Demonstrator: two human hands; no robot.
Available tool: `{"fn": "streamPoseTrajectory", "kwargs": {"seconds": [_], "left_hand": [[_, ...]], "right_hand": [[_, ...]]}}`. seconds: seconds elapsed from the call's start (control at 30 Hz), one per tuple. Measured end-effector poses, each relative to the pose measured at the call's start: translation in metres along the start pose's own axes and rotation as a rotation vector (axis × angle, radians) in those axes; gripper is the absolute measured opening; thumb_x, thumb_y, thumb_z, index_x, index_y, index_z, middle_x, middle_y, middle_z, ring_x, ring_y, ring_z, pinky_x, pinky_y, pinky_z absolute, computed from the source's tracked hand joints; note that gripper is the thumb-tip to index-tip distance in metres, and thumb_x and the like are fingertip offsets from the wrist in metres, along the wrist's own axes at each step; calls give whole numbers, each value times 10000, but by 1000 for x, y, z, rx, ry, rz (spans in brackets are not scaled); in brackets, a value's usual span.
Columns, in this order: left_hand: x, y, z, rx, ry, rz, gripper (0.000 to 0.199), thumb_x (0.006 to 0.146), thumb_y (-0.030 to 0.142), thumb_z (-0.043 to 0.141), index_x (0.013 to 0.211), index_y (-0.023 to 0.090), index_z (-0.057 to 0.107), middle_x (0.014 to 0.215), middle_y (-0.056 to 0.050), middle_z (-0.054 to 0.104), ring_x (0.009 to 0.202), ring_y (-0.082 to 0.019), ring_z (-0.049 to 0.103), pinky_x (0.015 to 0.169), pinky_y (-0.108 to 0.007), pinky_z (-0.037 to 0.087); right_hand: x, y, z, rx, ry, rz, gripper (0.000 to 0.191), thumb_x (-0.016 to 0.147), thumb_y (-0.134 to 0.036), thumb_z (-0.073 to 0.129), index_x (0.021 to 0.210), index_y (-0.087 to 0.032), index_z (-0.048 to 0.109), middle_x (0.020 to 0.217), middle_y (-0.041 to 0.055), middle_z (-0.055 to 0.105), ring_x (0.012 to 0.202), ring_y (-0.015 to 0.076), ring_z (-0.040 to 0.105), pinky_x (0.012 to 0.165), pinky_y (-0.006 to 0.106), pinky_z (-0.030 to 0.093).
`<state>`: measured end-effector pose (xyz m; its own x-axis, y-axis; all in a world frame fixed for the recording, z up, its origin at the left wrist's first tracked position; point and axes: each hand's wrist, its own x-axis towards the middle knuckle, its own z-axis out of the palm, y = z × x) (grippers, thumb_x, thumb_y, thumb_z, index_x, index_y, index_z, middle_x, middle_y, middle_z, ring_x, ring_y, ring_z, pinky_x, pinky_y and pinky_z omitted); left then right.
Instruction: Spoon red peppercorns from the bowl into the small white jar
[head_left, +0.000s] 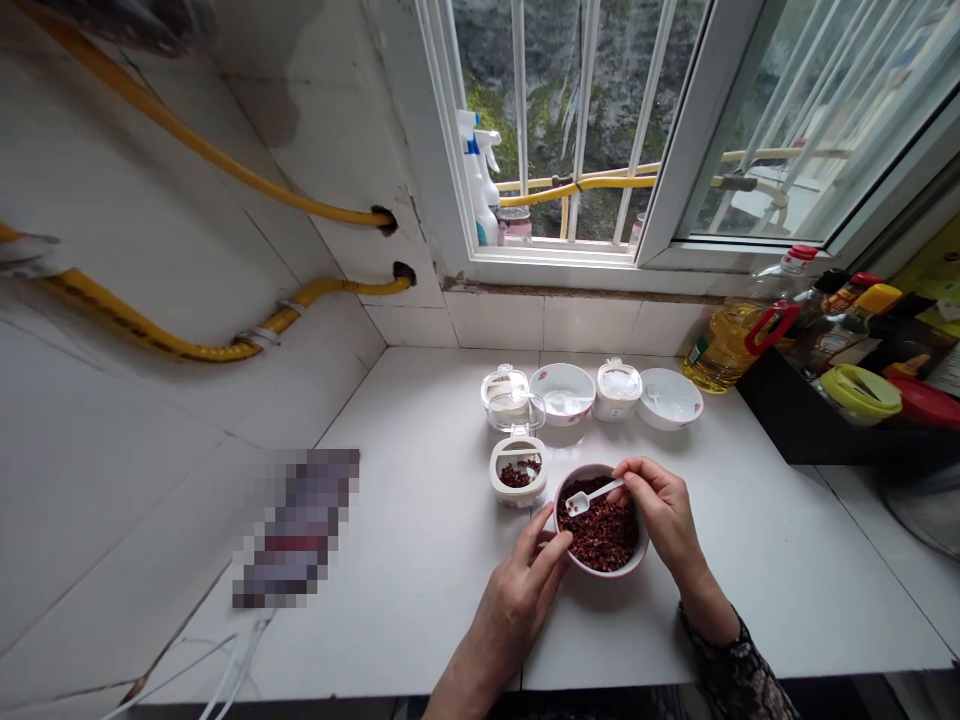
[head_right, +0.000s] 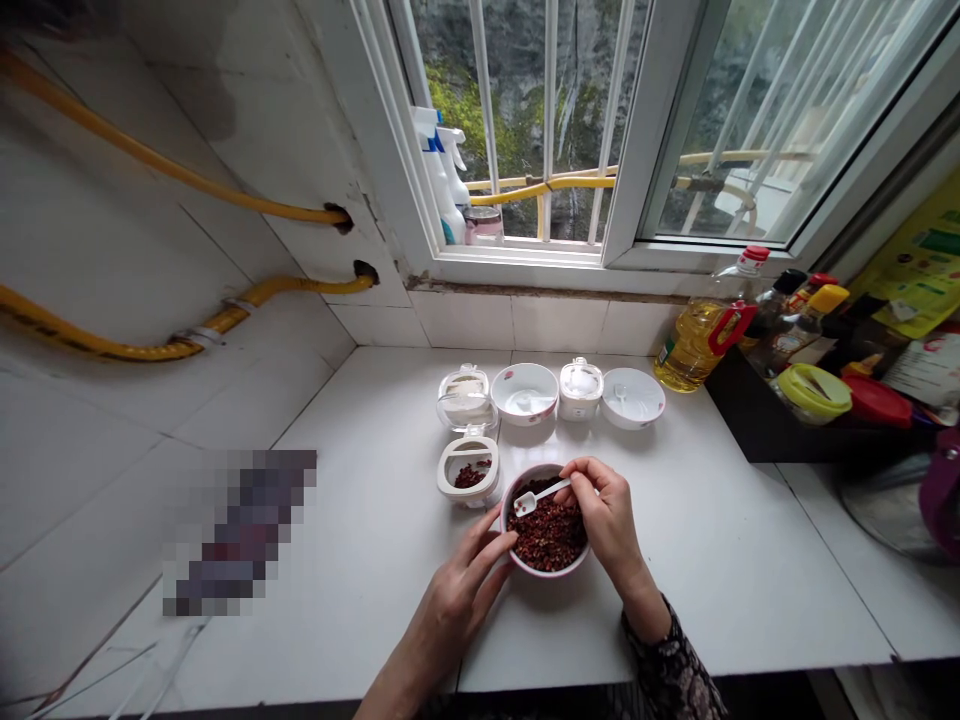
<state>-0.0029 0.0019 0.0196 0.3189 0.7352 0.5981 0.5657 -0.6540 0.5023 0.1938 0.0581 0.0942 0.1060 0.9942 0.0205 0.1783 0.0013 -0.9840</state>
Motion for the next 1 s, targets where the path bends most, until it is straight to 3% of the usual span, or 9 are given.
{"fn": "streamPoseTrajectory", "kwargs": {"seconds": [0.13,0.27,0.37,0.47,0.63,0.8,1.0], "left_hand": [[0,0,2,11,2,-5,270,1015,160,438,1269,182,526,1351,-212,545,1030,-198,698,849,-291,606],[1,1,3,-2,11,-5,275,1007,148,440,1267,186,524,1349,-207,553,965,-176,710,820,-275,613],[1,1,2,13,5,-13,288,1000,144,444,1274,186,522,1364,-209,544,979,-186,710,844,-295,611],[2,2,1,6,-7,-24,301,994,134,444,1281,186,517,1381,-212,531,985,-187,708,845,-296,610],[1,2,2,0,-3,-21,308,989,125,456,1285,193,509,1379,-210,532,976,-186,706,827,-296,614],[2,1,1,-16,-11,-24,312,986,127,462,1288,191,505,1379,-208,528,984,-187,699,842,-310,611],[6,2,-5,-66,-63,-50,370,940,121,535,1296,214,502,1409,-182,513,1041,-203,678,890,-347,596]], "right_hand": [[1,2,-2,-59,16,-18,250,807,-427,564,766,-201,661,577,33,688,583,218,644,621,320,494],[1,5,-3,-299,53,-170,231,808,-392,531,739,-234,683,626,49,710,847,288,656,820,401,481],[0,8,-2,-363,-11,-217,227,805,-385,522,743,-251,695,608,51,706,961,316,627,896,433,451],[1,8,-1,-312,-53,-154,228,815,-398,529,759,-244,687,575,46,691,885,303,646,835,405,471],[2,5,-3,-109,-59,-9,239,787,-426,572,758,-206,659,559,29,673,581,211,612,621,314,480],[1,0,-3,-34,-27,22,242,766,-429,604,746,-192,653,543,24,662,549,186,598,581,279,473],[-3,-3,-7,-85,59,-33,247,789,-430,578,776,-200,665,582,32,672,602,217,638,615,310,491]]}}
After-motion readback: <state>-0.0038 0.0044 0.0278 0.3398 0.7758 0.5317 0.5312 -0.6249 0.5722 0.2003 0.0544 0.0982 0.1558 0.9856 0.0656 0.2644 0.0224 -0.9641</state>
